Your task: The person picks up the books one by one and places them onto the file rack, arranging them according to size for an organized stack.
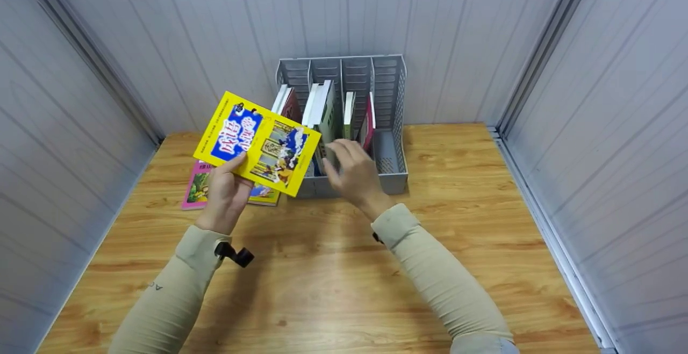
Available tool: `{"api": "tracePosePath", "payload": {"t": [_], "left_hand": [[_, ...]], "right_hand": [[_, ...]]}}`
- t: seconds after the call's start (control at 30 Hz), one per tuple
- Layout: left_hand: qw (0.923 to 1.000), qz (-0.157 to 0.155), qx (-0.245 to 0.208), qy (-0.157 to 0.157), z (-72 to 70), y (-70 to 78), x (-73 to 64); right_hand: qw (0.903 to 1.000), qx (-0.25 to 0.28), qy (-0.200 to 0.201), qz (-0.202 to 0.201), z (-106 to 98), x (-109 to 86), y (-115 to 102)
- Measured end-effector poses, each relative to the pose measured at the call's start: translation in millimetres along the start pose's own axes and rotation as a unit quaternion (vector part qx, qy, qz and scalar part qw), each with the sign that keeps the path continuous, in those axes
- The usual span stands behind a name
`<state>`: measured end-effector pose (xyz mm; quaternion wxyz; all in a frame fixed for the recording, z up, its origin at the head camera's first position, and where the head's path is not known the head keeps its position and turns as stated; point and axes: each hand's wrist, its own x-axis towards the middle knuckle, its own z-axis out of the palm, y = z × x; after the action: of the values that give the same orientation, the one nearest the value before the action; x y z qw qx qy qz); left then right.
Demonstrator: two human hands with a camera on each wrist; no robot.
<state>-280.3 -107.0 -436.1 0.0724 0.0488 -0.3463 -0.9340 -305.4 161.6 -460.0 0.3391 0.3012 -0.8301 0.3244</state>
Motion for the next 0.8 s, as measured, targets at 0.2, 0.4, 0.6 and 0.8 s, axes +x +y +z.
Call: {"api": "tracePosePath", "payload": {"t": [0.2, 0.4, 0.6, 0.8], "left_hand": [[0.9996, -0.007, -0.028, 0.004, 14.7, -16.7, -5.5], [0.9987, -0.018, -0.047, 0.013, 26.2, -32.4, -13.1], [0.9984, -0.039, -0.04, -0.001, 32.1, -40.7, -20.4], [0.9981, -0.053, -0.024, -0.02, 32.8, -38.8, -23.6]], "right_hand": [[0.9935, -0.011, -0.089, -0.071, -0.3, 8.8, -33.4], [0.9751, -0.073, -0.188, -0.092, 6.2, 7.2, -46.9], [0.9589, -0.151, -0.226, -0.081, 12.6, 1.6, -52.3], [0.9472, -0.233, -0.182, -0.124, 16.5, -2.9, -50.9]]}}
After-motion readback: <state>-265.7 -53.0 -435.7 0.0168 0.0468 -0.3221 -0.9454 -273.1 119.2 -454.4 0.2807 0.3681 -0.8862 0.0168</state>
